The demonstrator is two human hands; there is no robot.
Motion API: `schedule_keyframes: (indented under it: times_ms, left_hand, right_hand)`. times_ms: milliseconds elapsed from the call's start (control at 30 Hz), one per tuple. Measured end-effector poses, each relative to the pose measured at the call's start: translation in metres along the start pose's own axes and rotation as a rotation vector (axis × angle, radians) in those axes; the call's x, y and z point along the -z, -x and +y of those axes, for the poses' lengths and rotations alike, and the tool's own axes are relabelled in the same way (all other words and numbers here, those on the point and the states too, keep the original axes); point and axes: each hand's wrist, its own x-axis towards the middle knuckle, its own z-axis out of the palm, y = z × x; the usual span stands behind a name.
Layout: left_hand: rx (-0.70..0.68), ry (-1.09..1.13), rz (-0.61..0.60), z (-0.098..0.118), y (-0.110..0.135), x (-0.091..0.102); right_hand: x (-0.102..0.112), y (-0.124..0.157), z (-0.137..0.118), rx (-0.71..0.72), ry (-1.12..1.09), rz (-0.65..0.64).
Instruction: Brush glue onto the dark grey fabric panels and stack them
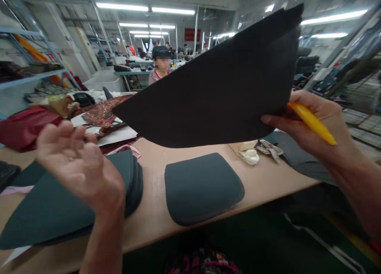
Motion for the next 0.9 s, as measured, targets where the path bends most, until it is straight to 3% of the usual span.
schedule_keyframes:
  times_ms: [67,133,200,333,500,667,900]
  left_hand:
    - [0.287,0.108,-0.002,-0.026,0.027,0.017]
    - [0.677,0.204,-0.097,-0.049,0.05,0.024]
    - [0.9,0.286,-0.205,-0.062,0.063,0.024]
    - [0.948,0.395,-0.395,-0.061,0.069,0.021]
    - [1.031,0.325,-0.363,-0.057,0.075,0.029]
    - [1.103,0.164,-0.351,-0.061,0.092,0.031]
    - [1.071,-0.037,-0.287,-0.065,0.126,0.037]
  right_hand:
    - [0.001,0.009,0.002,-0.097,-0.104,0.016]
    - [0.0,0.018,0.007,-0.189,-0.204,0.004]
    - [-0.001,0.027,0.014,-0.306,-0.289,-0.04]
    - [0.001,0.046,0.033,-0.513,-0.399,-0.174]
    - [0.005,0.066,0.062,-0.64,-0.425,-0.285]
    - [0.003,0.078,0.095,-0.67,-0.371,-0.376]
    - [-0.012,0.107,0.161,-0.647,-0.131,-0.257]
